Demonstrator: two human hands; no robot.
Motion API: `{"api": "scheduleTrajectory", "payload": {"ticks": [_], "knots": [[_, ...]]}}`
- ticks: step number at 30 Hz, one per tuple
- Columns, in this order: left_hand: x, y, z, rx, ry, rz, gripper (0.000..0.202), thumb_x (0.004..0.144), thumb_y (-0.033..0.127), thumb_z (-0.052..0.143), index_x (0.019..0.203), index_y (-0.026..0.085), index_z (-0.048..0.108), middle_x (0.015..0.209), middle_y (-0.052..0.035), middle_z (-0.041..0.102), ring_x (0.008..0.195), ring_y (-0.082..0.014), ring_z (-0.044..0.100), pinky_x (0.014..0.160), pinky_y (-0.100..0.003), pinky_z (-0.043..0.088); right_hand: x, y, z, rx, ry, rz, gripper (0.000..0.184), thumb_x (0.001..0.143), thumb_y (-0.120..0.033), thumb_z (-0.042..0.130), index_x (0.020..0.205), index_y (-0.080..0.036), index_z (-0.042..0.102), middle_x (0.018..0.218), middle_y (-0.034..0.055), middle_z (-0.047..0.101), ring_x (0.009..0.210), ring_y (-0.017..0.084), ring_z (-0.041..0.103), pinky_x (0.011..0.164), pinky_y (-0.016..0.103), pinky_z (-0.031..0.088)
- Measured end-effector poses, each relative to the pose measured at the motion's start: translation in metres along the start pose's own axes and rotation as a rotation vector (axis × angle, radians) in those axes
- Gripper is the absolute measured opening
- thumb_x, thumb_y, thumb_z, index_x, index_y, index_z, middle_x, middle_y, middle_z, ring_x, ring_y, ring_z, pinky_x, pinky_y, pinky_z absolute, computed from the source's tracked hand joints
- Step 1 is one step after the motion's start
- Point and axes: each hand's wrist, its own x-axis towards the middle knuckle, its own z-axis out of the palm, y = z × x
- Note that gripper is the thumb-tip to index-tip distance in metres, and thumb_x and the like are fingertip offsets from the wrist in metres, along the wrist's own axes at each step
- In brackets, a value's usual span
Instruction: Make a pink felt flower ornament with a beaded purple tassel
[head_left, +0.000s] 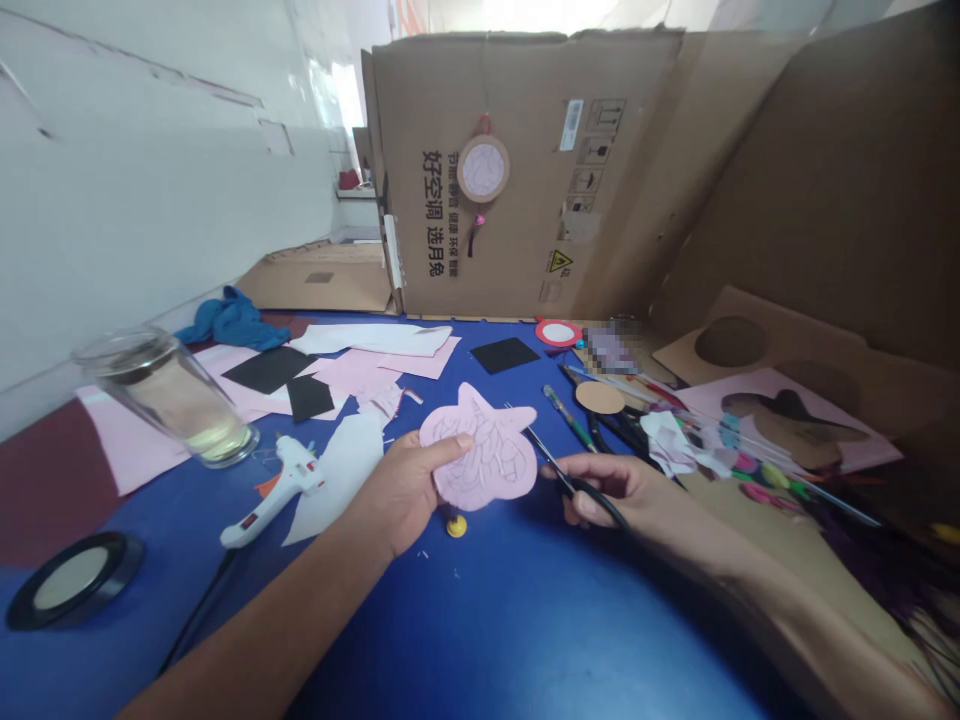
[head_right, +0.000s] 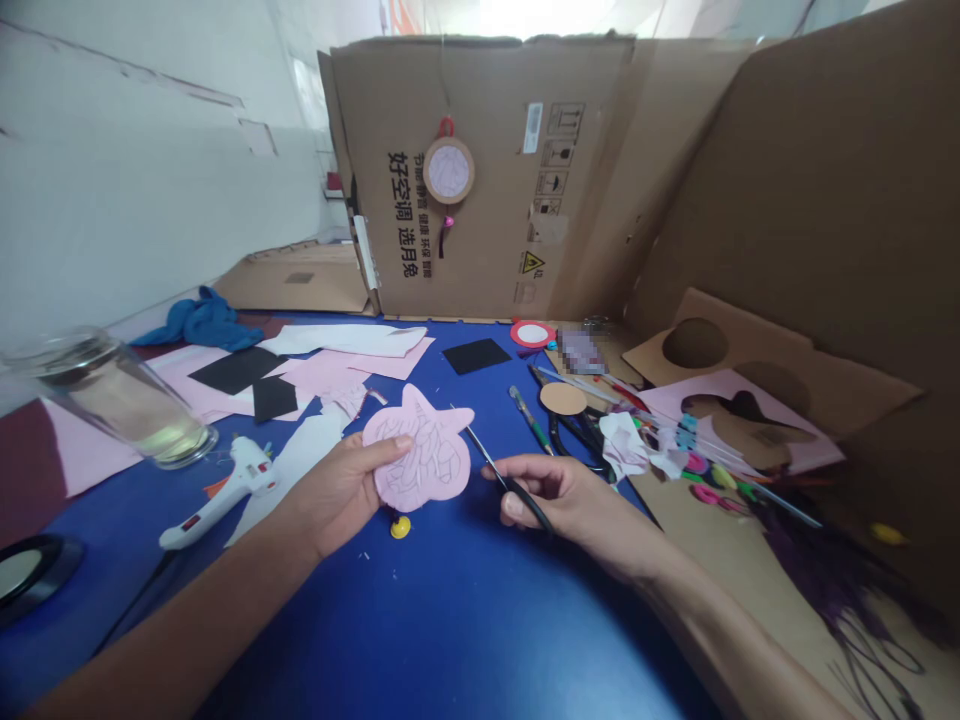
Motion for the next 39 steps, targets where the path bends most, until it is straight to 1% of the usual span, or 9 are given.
{"api": "scheduleTrajectory", "payload": {"ticks": [3, 6, 11, 15, 18, 25, 30, 33, 39], "knots": [[0.000, 0.005, 0.005, 0.017, 0.110, 0.020, 0.030, 0.088, 0.015, 0.086, 0.117, 0.011, 0.079, 0.115, -0.0212, 0.085, 0.108, -0.0340, 0.082, 0.081, -0.036, 0.068, 0.001, 0.001, 0.000, 0.037, 0.060, -0.017, 0.069, 0.073, -0.063, 0.099, 0.123, -0.020, 0.082, 0.084, 0.0023, 0.072, 0.078, 0.017, 0.059, 0.076, 0.032, 0.043], [0.000, 0.010, 0.007, 0.002, 0.117, 0.058, 0.041, 0.088, 0.013, 0.086, 0.128, 0.012, 0.077, 0.122, -0.0212, 0.084, 0.114, -0.0346, 0.081, 0.087, -0.038, 0.069, 0.002, 0.002, -0.001, 0.047, 0.102, -0.051, 0.066, 0.077, -0.063, 0.097, 0.124, -0.020, 0.082, 0.084, 0.0023, 0.071, 0.077, 0.017, 0.058, 0.076, 0.033, 0.044], [0.000, 0.015, 0.005, 0.003, 0.164, 0.093, 0.045, 0.089, 0.012, 0.084, 0.134, 0.012, 0.076, 0.128, -0.0221, 0.083, 0.114, -0.0349, 0.082, 0.085, -0.038, 0.070, 0.002, 0.004, -0.003, 0.024, 0.115, -0.085, 0.063, 0.081, -0.063, 0.094, 0.126, -0.020, 0.081, 0.085, 0.0033, 0.072, 0.076, 0.017, 0.057, 0.075, 0.033, 0.044], [0.002, 0.017, 0.003, -0.017, 0.168, 0.115, 0.058, 0.088, 0.010, 0.085, 0.144, 0.015, 0.071, 0.131, -0.0208, 0.082, 0.117, -0.0352, 0.081, 0.089, -0.040, 0.071, 0.003, 0.004, -0.002, 0.006, 0.123, -0.076, 0.068, 0.078, -0.065, 0.095, 0.126, -0.019, 0.081, 0.084, 0.0034, 0.072, 0.074, 0.017, 0.057, 0.074, 0.033, 0.046], [0.003, 0.018, 0.003, -0.017, 0.171, 0.117, 0.061, 0.088, 0.010, 0.084, 0.147, 0.016, 0.070, 0.132, -0.0209, 0.082, 0.119, -0.0355, 0.081, 0.092, -0.041, 0.071, 0.004, 0.002, -0.001, 0.011, 0.145, -0.054, 0.073, 0.072, -0.068, 0.097, 0.124, -0.019, 0.082, 0.083, 0.0035, 0.072, 0.075, 0.018, 0.059, 0.074, 0.033, 0.048], [0.005, 0.021, 0.001, -0.021, 0.205, 0.129, 0.054, 0.090, 0.009, 0.083, 0.143, 0.013, 0.073, 0.131, -0.0225, 0.082, 0.122, -0.0368, 0.080, 0.095, -0.045, 0.070, 0.002, 0.000, 0.000, -0.025, 0.152, -0.061, 0.073, 0.072, -0.068, 0.098, 0.124, -0.019, 0.084, 0.085, 0.0057, 0.075, 0.077, 0.019, 0.062, 0.075, 0.033, 0.049], [0.007, 0.020, -0.002, -0.038, 0.198, 0.144, 0.050, 0.089, 0.012, 0.085, 0.138, 0.013, 0.075, 0.130, -0.0222, 0.082, 0.126, -0.0374, 0.078, 0.098, -0.047, 0.069, 0.002, 0.000, 0.002, -0.043, 0.160, -0.018, 0.076, 0.067, -0.071, 0.099, 0.122, -0.020, 0.084, 0.086, 0.0058, 0.076, 0.077, 0.019, 0.063, 0.075, 0.034, 0.052], [0.007, 0.020, -0.003, -0.042, 0.211, 0.137, 0.043, 0.091, 0.014, 0.083, 0.133, 0.012, 0.076, 0.130, -0.0222, 0.082, 0.128, -0.0371, 0.077, 0.100, -0.048, 0.068, 0.003, -0.002, 0.004, -0.039, 0.174, 0.001, 0.079, 0.063, -0.071, 0.101, 0.121, -0.020, 0.085, 0.085, 0.0060, 0.077, 0.076, 0.020, 0.063, 0.075, 0.034, 0.052], [0.007, 0.021, -0.002, -0.058, 0.207, 0.108, 0.025, 0.098, 0.018, 0.076, 0.121, 0.011, 0.080, 0.130, -0.0216, 0.082, 0.127, -0.0356, 0.076, 0.101, -0.046, 0.066, 0.002, 0.000, 0.004, -0.053, 0.190, -0.025, 0.073, 0.067, -0.073, 0.098, 0.115, -0.019, 0.084, 0.082, 0.0060, 0.076, 0.072, 0.019, 0.060, 0.073, 0.035, 0.052]]}}
